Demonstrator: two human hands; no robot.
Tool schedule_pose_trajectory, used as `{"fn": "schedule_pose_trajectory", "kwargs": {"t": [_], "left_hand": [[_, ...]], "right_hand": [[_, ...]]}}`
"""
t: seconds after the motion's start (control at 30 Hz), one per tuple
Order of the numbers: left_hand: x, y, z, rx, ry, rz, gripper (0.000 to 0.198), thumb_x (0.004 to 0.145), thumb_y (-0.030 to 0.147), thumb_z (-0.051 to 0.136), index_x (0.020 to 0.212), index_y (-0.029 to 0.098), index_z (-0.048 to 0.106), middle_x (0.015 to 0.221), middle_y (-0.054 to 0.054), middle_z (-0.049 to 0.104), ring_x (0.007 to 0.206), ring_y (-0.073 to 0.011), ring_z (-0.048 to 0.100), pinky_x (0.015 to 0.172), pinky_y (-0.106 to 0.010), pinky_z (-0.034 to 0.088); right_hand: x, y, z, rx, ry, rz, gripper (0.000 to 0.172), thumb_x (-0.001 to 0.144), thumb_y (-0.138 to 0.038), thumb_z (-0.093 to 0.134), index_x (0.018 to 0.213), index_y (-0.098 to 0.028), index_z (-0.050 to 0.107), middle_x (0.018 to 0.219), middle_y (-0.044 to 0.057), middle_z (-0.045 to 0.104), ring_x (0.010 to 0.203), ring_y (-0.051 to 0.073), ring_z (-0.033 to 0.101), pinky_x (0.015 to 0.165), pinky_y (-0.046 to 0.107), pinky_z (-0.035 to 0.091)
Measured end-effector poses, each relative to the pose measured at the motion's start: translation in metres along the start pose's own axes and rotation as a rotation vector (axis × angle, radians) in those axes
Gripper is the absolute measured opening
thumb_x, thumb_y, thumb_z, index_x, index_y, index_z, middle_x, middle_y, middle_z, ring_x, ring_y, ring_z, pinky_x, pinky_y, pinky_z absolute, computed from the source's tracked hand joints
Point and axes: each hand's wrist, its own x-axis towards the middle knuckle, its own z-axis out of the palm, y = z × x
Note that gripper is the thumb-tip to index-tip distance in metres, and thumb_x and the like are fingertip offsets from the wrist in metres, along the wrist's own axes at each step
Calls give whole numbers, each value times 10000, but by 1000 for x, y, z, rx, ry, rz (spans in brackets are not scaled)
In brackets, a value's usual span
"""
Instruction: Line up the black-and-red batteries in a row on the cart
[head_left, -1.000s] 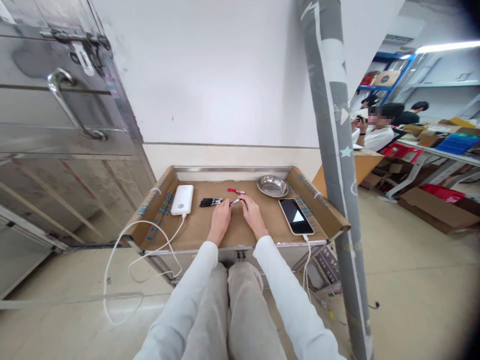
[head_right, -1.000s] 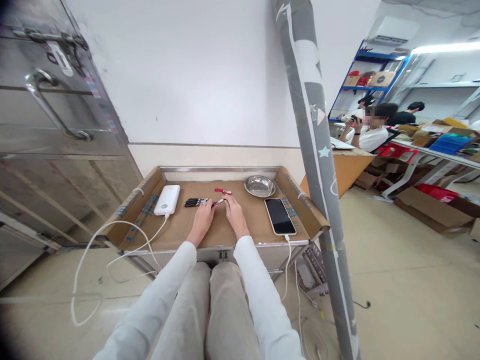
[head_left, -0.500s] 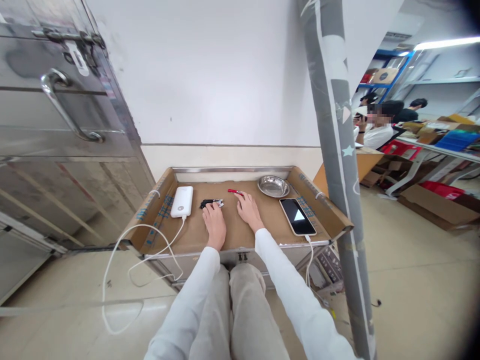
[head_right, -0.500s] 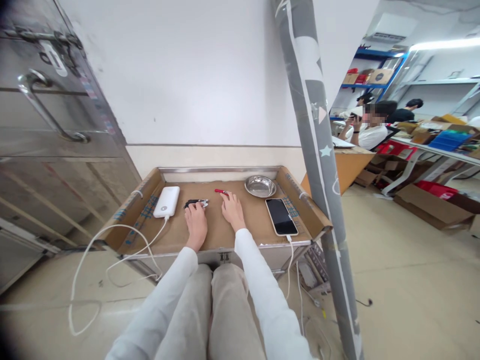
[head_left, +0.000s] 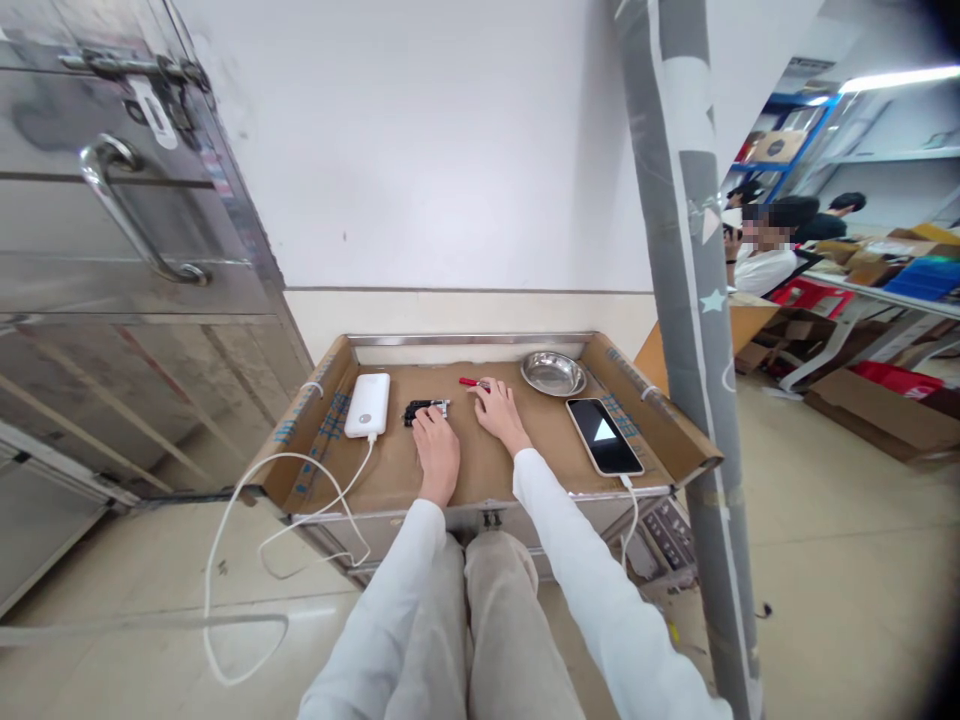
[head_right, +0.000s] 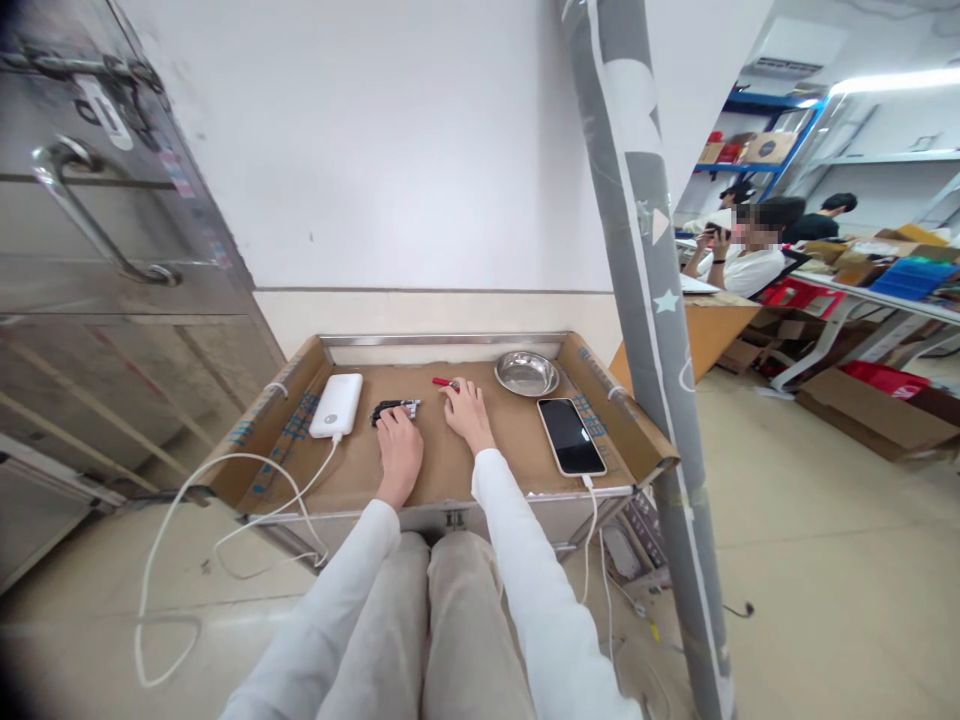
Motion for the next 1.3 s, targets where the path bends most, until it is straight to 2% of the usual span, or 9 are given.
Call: {"fn": "schedule_pose_trajectory", "kwargs": {"t": [0.1, 0.27, 0.47, 0.63, 0.97, 1.13, 1.3], "left_hand": [[0, 2, -1, -14, -38, 25, 315, 849, 62, 259, 1031, 34, 515, 992, -205, 513, 924, -289, 510, 816, -417, 419], [5, 6, 11, -61, -93, 220, 344, 854, 56, 279, 1099, 60, 519, 1043, -187, 540, 1019, -288, 503, 892, -424, 403], [21, 14, 31, -39, -110, 306, 298, 882, 66, 293, 1028, 86, 553, 1020, -157, 568, 1017, -260, 513, 937, -419, 392], [32, 20, 40, -35, -137, 313, 276, 891, 61, 298, 942, 104, 567, 961, -136, 572, 981, -248, 510, 910, -407, 402], [41, 16, 59, -235, -193, 338, 209, 898, 74, 349, 892, 135, 549, 991, -102, 559, 954, -206, 517, 853, -357, 433], [43, 17, 62, -342, -227, 383, 218, 896, 77, 344, 991, 132, 533, 1014, -104, 583, 969, -202, 535, 878, -363, 437], [45, 24, 59, -389, -231, 407, 343, 864, 31, 319, 1144, 139, 484, 1100, -116, 591, 1045, -193, 538, 919, -356, 433]], "right_hand": [[0, 1, 0, -3, 17, -4, 353, 867, -186, 429, 1192, -249, 554, 1261, 90, 487, 1105, 233, 422, 938, 378, 323], [-3, 2, 0, -17, 46, 9, 299, 873, -178, 416, 1103, -234, 598, 1206, 89, 512, 1074, 234, 430, 909, 367, 335], [-5, 6, 3, -124, 112, 147, 272, 875, -135, 391, 1077, -148, 573, 1046, 119, 558, 980, 236, 457, 839, 345, 360], [-9, 9, 4, -100, 80, 121, 210, 905, -180, 398, 998, -160, 585, 988, 99, 574, 958, 223, 476, 830, 332, 367], [-13, 11, -2, 29, 26, 85, 228, 926, -181, 396, 970, -160, 619, 983, 95, 600, 926, 210, 498, 851, 315, 374], [-13, 11, 0, 28, 2, 76, 249, 935, -199, 385, 993, -155, 624, 992, 100, 603, 931, 208, 500, 863, 319, 371], [-21, 8, -4, -42, 22, 132, 267, 937, -207, 375, 986, -169, 635, 977, 109, 591, 936, 220, 495, 838, 332, 364]]}}
